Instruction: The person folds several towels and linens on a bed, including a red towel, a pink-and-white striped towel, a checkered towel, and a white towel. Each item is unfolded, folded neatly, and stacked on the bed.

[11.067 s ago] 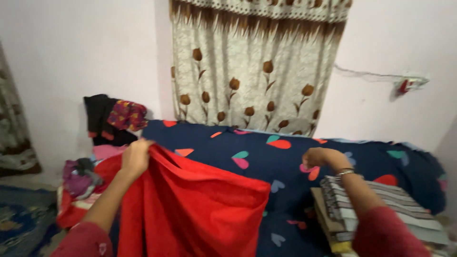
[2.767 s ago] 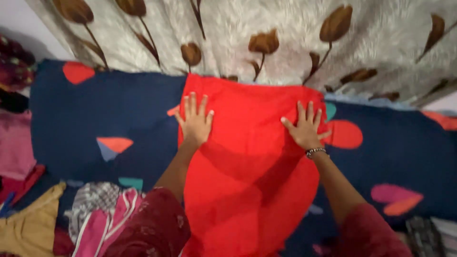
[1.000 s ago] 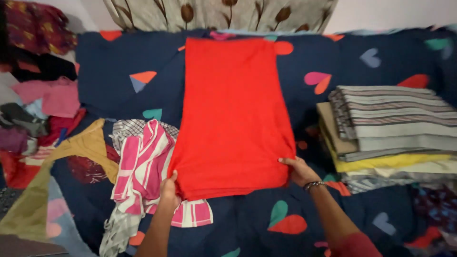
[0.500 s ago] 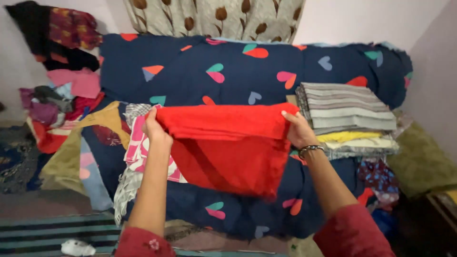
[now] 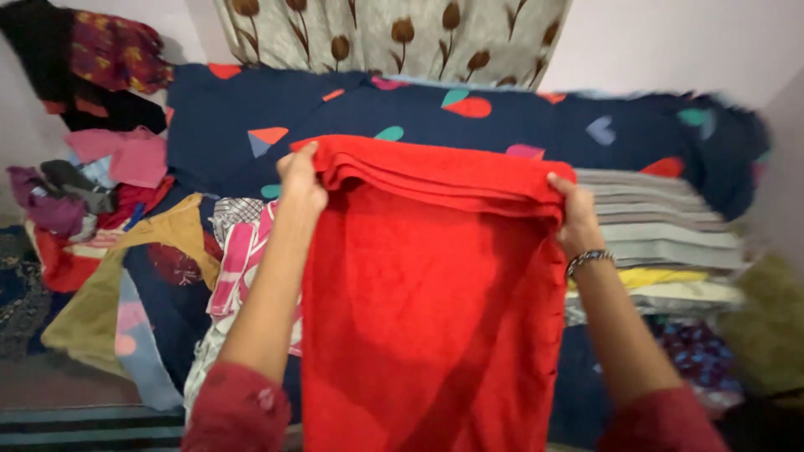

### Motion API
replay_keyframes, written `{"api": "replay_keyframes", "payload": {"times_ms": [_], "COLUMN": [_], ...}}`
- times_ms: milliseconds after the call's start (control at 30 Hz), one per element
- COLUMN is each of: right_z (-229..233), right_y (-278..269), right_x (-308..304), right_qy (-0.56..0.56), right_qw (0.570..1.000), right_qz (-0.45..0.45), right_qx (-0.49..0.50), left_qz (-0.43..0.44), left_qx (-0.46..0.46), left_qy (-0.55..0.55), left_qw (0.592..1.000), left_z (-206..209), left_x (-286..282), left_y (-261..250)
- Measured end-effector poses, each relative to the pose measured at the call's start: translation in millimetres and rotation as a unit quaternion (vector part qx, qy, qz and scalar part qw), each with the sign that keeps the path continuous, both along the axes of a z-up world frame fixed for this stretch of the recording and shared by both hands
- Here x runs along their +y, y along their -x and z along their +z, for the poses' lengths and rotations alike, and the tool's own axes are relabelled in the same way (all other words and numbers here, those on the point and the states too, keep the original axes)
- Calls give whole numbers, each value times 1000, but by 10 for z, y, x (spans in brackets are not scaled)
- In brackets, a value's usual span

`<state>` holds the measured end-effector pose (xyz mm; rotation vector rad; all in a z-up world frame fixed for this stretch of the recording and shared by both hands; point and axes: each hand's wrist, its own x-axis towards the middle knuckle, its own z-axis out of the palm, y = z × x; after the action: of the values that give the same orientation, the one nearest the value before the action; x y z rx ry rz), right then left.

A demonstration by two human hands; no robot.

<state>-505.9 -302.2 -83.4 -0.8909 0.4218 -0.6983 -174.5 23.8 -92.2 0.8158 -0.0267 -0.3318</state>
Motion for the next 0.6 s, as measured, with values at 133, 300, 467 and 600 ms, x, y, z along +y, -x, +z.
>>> {"api": "replay_keyframes", "payload": {"times_ms": [133, 300, 467, 600], "right_z": [-829, -1844, -3270, -4489], "right_y": [-926, -2101, -2189, -1408], "right_x": [-1313, -2471, -2913, -2500], "right_qy": [182, -51, -55, 65], "right_qw": [959, 975, 974, 979], "right_qz": [-91, -137, -141, -144], "right_qx": [197, 167, 166, 125], "left_qz": [-62, -11, 16, -70], "left_qx": [26, -3, 21, -29], "left_qy": [-82, -243, -304, -433], "left_qw": [994, 970, 952, 898], "left_z": [-871, -1996, -3458, -4552], "left_x": [-1073, -1981, -2175, -1216], "left_y": [-1224, -2414, -2572, -1887]}}
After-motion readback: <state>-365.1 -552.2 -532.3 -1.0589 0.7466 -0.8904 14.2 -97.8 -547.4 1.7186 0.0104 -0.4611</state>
